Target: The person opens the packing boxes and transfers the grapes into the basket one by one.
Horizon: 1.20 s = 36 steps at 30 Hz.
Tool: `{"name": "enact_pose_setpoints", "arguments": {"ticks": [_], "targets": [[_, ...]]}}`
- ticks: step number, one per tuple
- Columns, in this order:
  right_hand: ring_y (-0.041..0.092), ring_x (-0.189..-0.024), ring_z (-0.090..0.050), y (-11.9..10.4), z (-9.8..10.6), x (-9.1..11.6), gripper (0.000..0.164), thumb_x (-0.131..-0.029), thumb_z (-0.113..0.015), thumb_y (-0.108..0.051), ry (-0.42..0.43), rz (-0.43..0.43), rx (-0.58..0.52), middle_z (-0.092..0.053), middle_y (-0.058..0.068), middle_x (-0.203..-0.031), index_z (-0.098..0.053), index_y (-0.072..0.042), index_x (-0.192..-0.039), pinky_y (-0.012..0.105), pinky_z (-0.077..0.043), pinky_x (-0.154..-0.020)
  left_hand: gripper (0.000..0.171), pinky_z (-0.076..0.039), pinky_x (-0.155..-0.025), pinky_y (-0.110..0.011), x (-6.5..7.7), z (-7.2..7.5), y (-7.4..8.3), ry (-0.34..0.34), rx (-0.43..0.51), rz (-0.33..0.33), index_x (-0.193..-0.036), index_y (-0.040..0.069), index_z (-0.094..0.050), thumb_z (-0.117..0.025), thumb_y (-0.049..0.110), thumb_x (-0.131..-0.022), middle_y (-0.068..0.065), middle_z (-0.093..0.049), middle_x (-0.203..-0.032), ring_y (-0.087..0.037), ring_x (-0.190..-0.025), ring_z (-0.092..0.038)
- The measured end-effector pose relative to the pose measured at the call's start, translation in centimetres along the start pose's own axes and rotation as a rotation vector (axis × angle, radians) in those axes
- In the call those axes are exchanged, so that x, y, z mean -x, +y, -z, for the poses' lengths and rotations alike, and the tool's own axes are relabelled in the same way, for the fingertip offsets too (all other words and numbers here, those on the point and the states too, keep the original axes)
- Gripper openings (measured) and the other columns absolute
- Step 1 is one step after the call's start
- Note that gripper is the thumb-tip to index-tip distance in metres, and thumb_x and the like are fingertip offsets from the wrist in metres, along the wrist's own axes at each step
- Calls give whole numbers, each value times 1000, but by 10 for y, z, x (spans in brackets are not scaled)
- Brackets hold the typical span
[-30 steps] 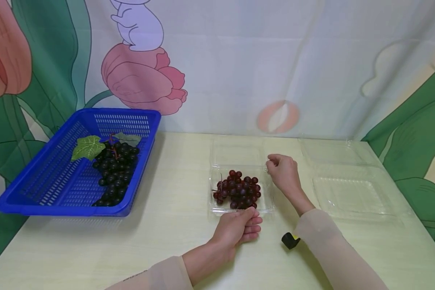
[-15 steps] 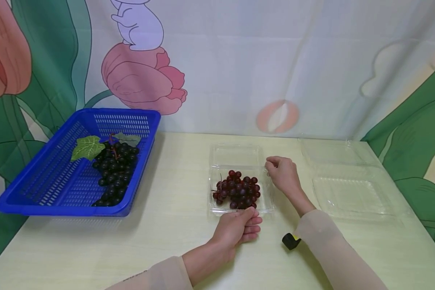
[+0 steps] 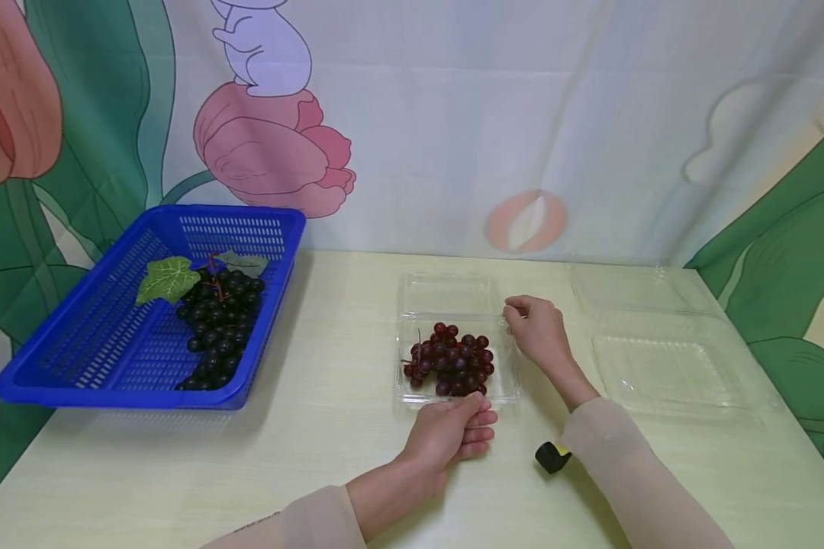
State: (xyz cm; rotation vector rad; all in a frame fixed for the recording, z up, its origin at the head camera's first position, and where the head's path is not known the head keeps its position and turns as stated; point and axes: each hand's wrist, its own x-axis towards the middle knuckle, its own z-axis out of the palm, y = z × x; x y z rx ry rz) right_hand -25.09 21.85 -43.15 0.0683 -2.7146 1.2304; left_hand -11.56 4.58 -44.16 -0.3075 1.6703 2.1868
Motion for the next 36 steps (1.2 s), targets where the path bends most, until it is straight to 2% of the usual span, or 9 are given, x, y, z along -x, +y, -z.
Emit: {"name": "enact_pose_setpoints", "arguments": {"ticks": [6, 17, 30, 36], "targets": [[30, -84, -76, -3, 3, 2, 36, -102, -56, -14, 1, 9, -3, -74, 23, -109, -67, 8, -129, 23, -53, -62, 31, -61, -70, -26, 1, -1, 1, 0, 10, 5, -116, -4, -70, -61, 24, -106, -7, -77, -97, -10, -74, -69], [31, -87, -76, -10, 11, 5, 36, -102, -58, -16, 10, 9, 38, -72, 24, -116, -68, 7, -127, 33, -58, -67, 31, -60, -69, -24, 4, -1, 3, 9, 16, 9, -117, -4, -70, -61, 24, -106, -5, -77, -96, -10, -74, -69], [32, -87, -76, -24, 24, 19, 34, -101, -59, -13, 9, 5, 37, -73, 24, -113, -68, 8, -125, 27, -55, -61, 32, -60, -67, -23, 2, -2, 1, 9, 13, 8, -116, -3, -70, -61, 25, -106, -5, -77, -95, -9, -73, -68], [32, -88, -76, -28, 28, 25, 33, -101, -60, -14, 5, 24, 44, -73, 24, -112, -69, 7, -125, 35, -59, -67, 32, -60, -66, -23, 0, -2, 0, 9, 11, 6, -117, -3, -70, -60, 25, -107, -4, -76, -93, -9, -73, -68]]}}
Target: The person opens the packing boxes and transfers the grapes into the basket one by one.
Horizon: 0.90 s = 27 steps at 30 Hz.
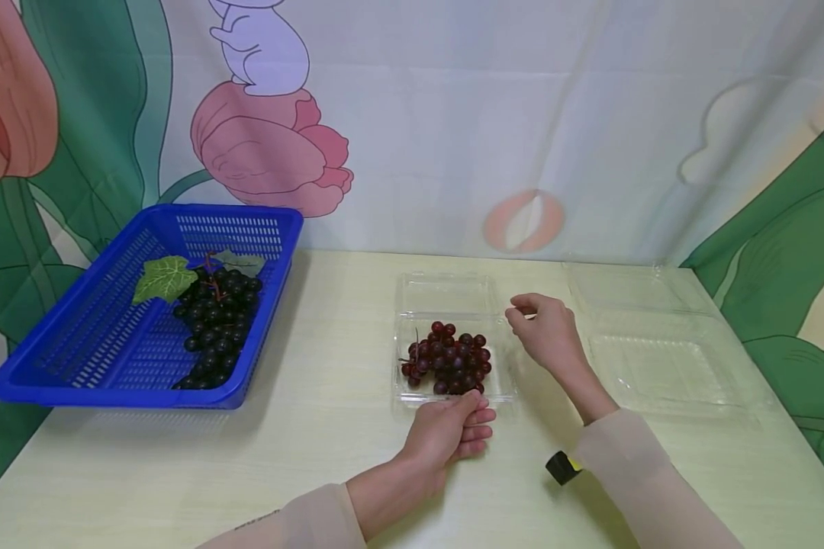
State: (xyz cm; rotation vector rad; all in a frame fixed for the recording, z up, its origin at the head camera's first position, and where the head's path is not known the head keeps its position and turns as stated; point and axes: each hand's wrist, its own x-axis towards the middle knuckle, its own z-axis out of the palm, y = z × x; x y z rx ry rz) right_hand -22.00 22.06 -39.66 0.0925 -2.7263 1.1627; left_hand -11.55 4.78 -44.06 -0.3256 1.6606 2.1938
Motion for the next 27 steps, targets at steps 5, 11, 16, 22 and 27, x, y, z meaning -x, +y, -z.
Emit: {"name": "enact_pose_setpoints", "arguments": {"ticks": [5, 11, 16, 22, 27], "targets": [[32, -88, -75, -4, 5, 5, 34, -101, -60, -14, -9, 2, 10, -72, 25, -113, -68, 8, -125, 40, -60, -70, 32, -60, -67, -24, 0, -1, 0, 1, -1, 2, -116, -3, -70, -60, 25, -106, -3, -77, -93, -9, -72, -68], [31, -86, -75, -9, 11, 10, 34, -100, -61, -15, -14, 5, 17, -73, 24, -111, -69, 7, -125, 39, -59, -70, 31, -60, -66, -24, 1, -1, 2, 2, 0, 4, -116, -3, -71, -60, 24, -106, -5, -77, -94, -9, -72, -68], [31, -86, -74, -13, 16, 15, 35, -99, -62, -16, -38, 10, 21, -73, 23, -110, -68, 7, -125, 41, -59, -71, 30, -59, -65, -23, 1, -1, 2, 2, -6, 2, -116, -2, -71, -60, 24, -106, -2, -76, -92, -8, -71, -68], [30, -89, -74, -14, 20, 21, 38, -98, -63, -18, -77, -10, 45, -73, 22, -112, -67, 6, -127, 40, -58, -71, 31, -59, -66, -23, 3, 0, 3, 4, -11, 9, -116, -2, -71, -61, 25, -106, -2, -77, -93, -7, -71, -68], [31, -86, -74, -15, 23, 25, 41, -99, -64, -19, -137, -31, 70, -72, 23, -115, -65, 7, -130, 36, -57, -67, 30, -58, -65, -22, 3, 0, 4, 1, -18, 6, -115, -1, -71, -61, 25, -106, -2, -77, -93, -7, -71, -68]]}}
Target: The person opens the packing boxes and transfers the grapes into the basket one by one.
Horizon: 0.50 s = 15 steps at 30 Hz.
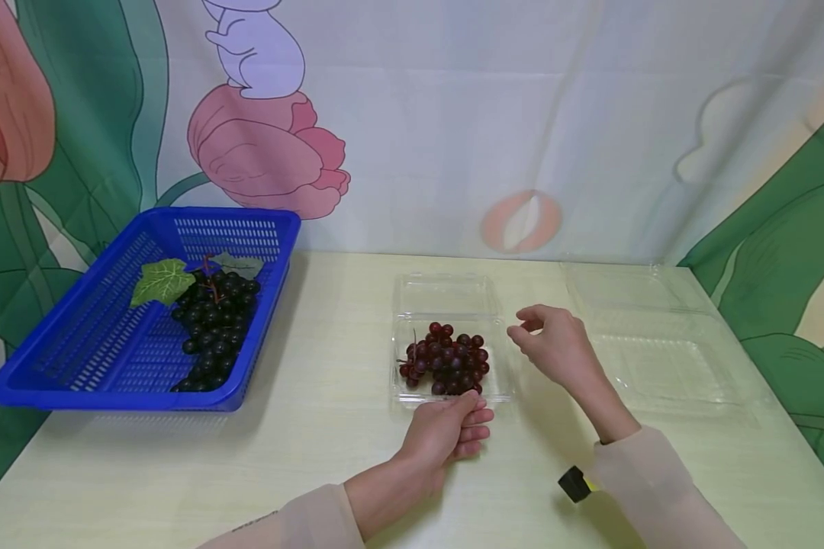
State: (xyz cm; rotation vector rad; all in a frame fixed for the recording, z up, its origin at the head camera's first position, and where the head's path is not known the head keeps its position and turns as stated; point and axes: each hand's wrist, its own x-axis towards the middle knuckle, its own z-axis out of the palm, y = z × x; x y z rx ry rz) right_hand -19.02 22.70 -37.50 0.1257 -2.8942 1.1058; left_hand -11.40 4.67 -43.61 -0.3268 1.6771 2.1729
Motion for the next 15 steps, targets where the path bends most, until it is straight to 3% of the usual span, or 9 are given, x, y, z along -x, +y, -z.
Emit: {"name": "enact_pose_setpoints", "arguments": {"ticks": [6, 15], "targets": [[26, -75, -73, 0, 1, 5, 43, -100, -66, -20, -62, -13, 20, -70, 26, -116, -62, 9, -131, 34, -57, -63, 30, -57, -64, -21, -2, 0, -2, 2, -7, 2, -115, -1, -71, -60, 25, -106, -1, -77, -92, -7, -70, -67], [19, -70, -72, 0, -2, 7, 39, -98, -70, -14, -88, -51, 16, -72, 22, -107, -63, 10, -128, 32, -56, -61, 31, -57, -63, -21, -1, 0, -1, 2, -4, 0, -116, -1, -71, -60, 26, -106, 0, -77, -93, -7, -71, -67]]}}
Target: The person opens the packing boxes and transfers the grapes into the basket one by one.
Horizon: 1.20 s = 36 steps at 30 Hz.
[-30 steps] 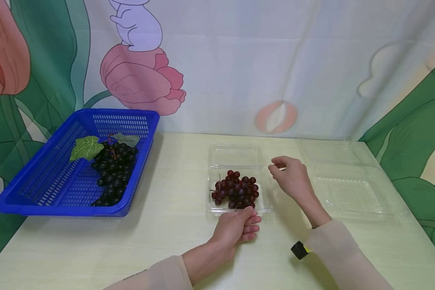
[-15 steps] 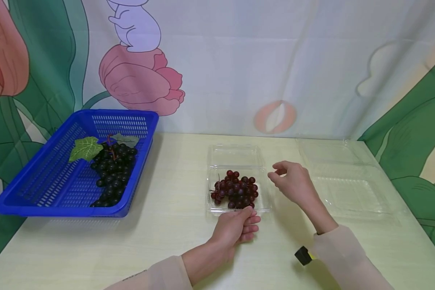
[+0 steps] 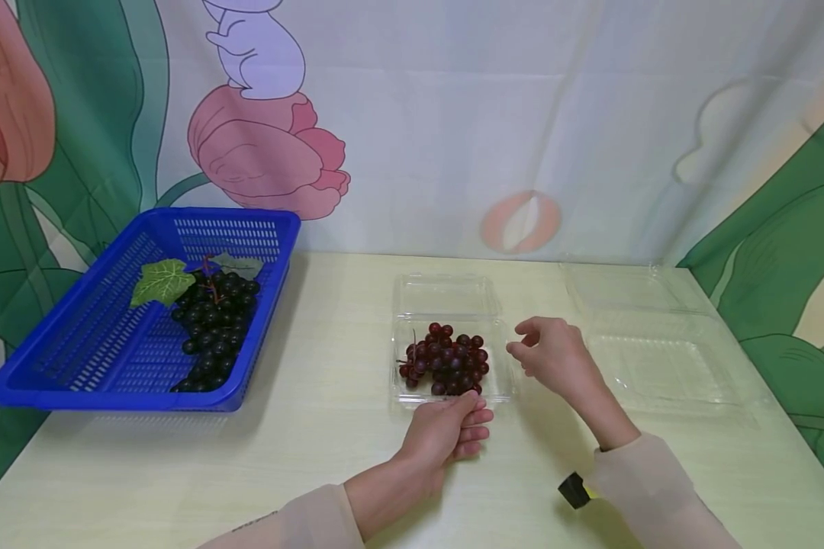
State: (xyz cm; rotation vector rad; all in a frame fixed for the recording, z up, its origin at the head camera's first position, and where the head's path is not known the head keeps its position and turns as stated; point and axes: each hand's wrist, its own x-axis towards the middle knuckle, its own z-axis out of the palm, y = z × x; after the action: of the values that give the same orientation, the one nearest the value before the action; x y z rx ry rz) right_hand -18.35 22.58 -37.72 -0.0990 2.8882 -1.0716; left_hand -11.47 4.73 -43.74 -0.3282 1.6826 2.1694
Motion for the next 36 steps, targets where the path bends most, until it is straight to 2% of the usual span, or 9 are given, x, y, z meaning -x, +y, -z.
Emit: {"name": "enact_pose_setpoints", "arguments": {"ticks": [10, 23, 28, 36], "targets": [[16, -64, -69, -1, -6, -1, 37, -97, -71, -12, 8, -16, 29, -72, 20, -101, -65, 11, -126, 31, -54, -58, 31, -55, -61, -19, 2, 1, 2, -11, -6, 6, -116, 0, -72, -61, 27, -106, -1, -77, -94, -7, -71, -66], [21, -59, -69, -2, -12, -4, 38, -95, -71, -6, -13, -34, 18, -73, 17, -93, -62, 13, -127, 28, -52, -53, 32, -55, -61, -20, 3, 1, 4, -11, -9, 28, -115, 0, -72, -61, 28, -106, -1, -76, -93, -7, -71, -67], [22, -58, -70, -1, -14, -5, 39, -95, -71, -5, -28, -46, 11, -74, 16, -91, -61, 14, -128, 31, -57, -58, 32, -55, -61, -20, 3, 2, 4, -8, -17, 36, -113, 0, -73, -61, 29, -105, -1, -77, -92, -7, -71, -67], [14, -52, -66, 0, -16, -7, 40, -96, -70, -6, -46, -57, 33, -76, 18, -89, -61, 15, -130, 38, -61, -71, 34, -55, -61, -20, 2, 4, 4, -27, -36, 43, -113, 0, -72, -61, 31, -105, -2, -77, -93, -8, -71, -68]]}}
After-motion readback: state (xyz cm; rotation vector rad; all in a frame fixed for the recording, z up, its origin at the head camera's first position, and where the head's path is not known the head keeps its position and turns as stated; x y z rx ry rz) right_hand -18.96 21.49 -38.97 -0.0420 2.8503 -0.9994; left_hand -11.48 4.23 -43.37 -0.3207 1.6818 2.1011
